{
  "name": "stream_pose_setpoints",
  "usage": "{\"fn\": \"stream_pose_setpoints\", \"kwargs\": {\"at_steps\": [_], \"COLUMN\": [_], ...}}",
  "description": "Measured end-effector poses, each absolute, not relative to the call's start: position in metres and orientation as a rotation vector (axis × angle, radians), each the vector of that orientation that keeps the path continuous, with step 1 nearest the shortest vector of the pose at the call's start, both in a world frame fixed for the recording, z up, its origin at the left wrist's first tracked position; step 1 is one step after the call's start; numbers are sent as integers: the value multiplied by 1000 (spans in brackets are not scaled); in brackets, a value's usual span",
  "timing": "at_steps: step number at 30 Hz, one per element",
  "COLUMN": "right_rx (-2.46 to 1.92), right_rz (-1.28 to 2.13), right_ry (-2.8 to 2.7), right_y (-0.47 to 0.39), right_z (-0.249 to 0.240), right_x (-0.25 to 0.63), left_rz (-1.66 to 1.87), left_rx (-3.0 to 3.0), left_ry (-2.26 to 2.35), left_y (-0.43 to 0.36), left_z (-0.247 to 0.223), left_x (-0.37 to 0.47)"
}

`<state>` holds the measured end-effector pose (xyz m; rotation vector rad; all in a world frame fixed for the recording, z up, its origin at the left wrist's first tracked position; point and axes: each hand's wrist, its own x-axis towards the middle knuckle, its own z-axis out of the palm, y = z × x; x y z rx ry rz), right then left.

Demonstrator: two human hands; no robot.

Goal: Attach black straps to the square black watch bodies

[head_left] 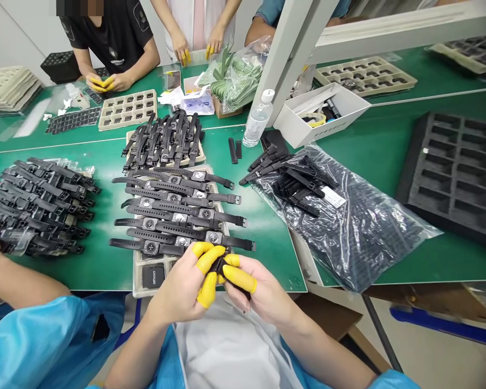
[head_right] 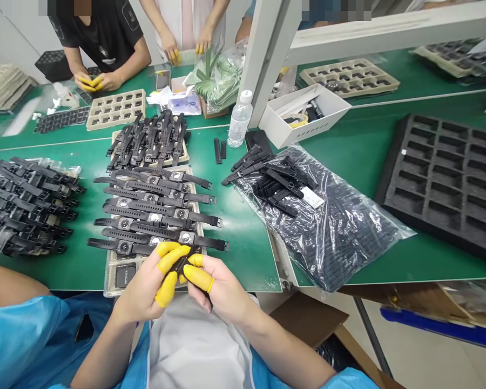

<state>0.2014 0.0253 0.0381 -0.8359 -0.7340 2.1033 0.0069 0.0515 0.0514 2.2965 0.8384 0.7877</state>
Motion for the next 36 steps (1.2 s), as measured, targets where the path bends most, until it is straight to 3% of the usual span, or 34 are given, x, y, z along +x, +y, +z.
{"fn": "stream_pose_setpoints", "kwargs": {"at_steps": [6, 11, 17, 25, 27, 32, 36], "right_rx": [-937, -917, -934, -1035, -1072, -1004, -937], "right_rz": [2118, 2078, 1883, 1887, 1909, 2058, 2152], "right_ry": [-881, -1024, -1187, -1635, -1509, -1126, -1101], "right_y": [30, 28, 24, 30, 30, 25, 21], "right_z": [44, 41, 47, 57, 52, 48, 50], "right_x": [203, 203, 201, 220, 224, 210, 199], "left_rz": [625, 758, 1121, 1728, 1661, 982, 847], "left_rx": [2527, 2279, 1862, 1021, 1011, 1674, 2142], "left_ry": [940, 826, 967, 1093, 1200, 1138, 1008], "left_y": [51, 49, 33, 36, 39, 29, 26], "left_z": [64, 54, 31, 53, 54, 42, 39], "left_x": [4, -2, 5, 3, -5, -1, 9]}}
